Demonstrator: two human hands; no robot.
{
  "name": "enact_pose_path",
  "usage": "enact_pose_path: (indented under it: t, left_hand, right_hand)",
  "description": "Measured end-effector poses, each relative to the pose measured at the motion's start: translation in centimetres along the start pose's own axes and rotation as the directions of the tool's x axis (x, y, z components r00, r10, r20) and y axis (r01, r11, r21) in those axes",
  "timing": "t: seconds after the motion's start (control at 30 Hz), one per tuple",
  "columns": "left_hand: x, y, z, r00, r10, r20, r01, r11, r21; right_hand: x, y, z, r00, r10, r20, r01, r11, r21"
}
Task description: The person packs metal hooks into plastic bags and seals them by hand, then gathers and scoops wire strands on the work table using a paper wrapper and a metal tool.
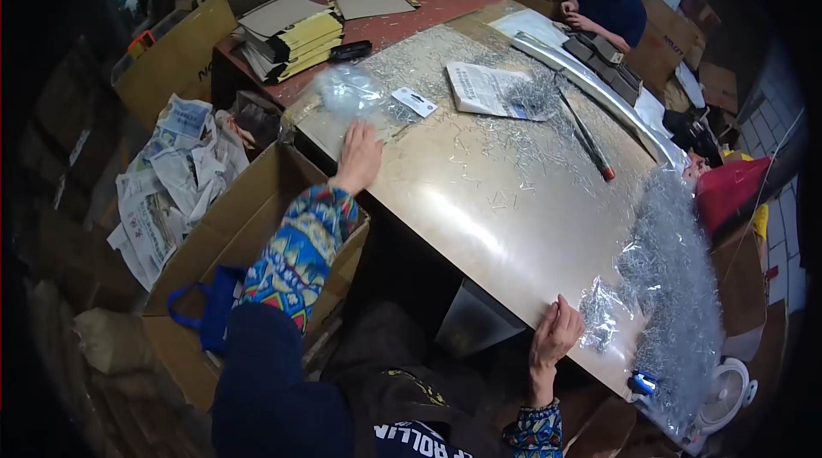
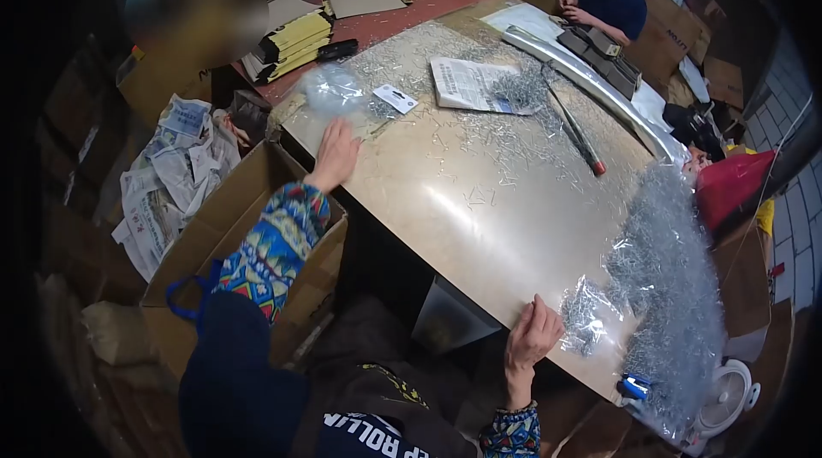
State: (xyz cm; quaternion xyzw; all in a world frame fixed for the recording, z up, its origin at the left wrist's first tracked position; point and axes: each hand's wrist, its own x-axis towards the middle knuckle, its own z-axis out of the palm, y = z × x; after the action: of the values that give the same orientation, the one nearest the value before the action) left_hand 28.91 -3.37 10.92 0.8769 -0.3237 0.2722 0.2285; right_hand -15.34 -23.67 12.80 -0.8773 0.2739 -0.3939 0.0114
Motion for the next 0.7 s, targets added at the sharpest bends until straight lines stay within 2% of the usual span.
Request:
enact_pose_path:
  t: [0.03, 0.13, 0.17, 0.27, 0.33, 0.4, 0.47, 0.5, 0.6, 0.63, 0.7]
  left_hand:
    - [1.5, -1.0, 0.2, 0.986, -0.070, 0.150, 0.066, 0.997, 0.031]
    - [3.5, -1.0, 0.7, 0.927, -0.200, 0.319, 0.177, 0.979, 0.101]
    - [2.6, -0.6, 1.4, 0.928, -0.088, 0.363, 0.066, 0.995, 0.071]
    - [-1.4, 3.5, -1.7, 0.938, 0.149, 0.314, -0.122, 0.987, -0.104]
    - [-3.7, 5.8, -4.9, 0.892, 0.284, 0.351, -0.229, 0.954, -0.191]
    - [-5.9, 8.2, -7.4, 0.846, 0.428, 0.317, -0.320, 0.884, -0.341]
    - [-6.9, 10.9, -9.9, 0.771, 0.572, 0.281, -0.370, 0.761, -0.533]
    - [-8.2, 11.8, -9.1, 0.800, 0.584, 0.137, -0.417, 0.706, -0.573]
    - [-10.2, 13.5, -9.1, 0.770, 0.631, 0.095, -0.394, 0.587, -0.707]
    - [-10.4, 15.1, -10.2, 0.804, 0.583, 0.116, -0.286, 0.550, -0.785]
    - [-10.7, 16.4, -12.2, 0.808, 0.534, 0.249, -0.074, 0.511, -0.856]
  right_hand:
    - [-0.1, 0.1, -0.1, 1.000, -0.018, 0.009, 0.018, 1.000, -0.007]
    - [-0.4, 0.5, -0.3, 0.998, -0.052, 0.025, 0.053, 0.998, -0.031]
    - [-0.6, 0.7, -0.3, 0.998, -0.058, 0.024, 0.059, 0.998, -0.032]
    - [-0.7, 0.3, -0.2, 0.998, -0.052, 0.029, 0.052, 0.998, -0.028]
    - [0.0, -0.2, -0.2, 0.997, -0.062, 0.046, 0.063, 0.997, -0.033]
    - [0.6, -0.8, 0.2, 0.996, -0.030, 0.084, 0.023, 0.996, 0.087]
    - [2.3, -3.7, 0.1, 0.979, -0.176, 0.100, 0.153, 0.966, 0.207]
    - [3.3, -5.5, 0.0, 0.959, -0.248, 0.139, 0.206, 0.942, 0.264]
    - [5.3, -9.9, -0.1, 0.885, -0.407, 0.228, 0.316, 0.882, 0.349]
    - [5.1, -10.1, 0.4, 0.867, -0.443, 0.228, 0.338, 0.860, 0.383]
    - [4.2, -9.8, 1.3, 0.825, -0.519, 0.223, 0.384, 0.804, 0.453]
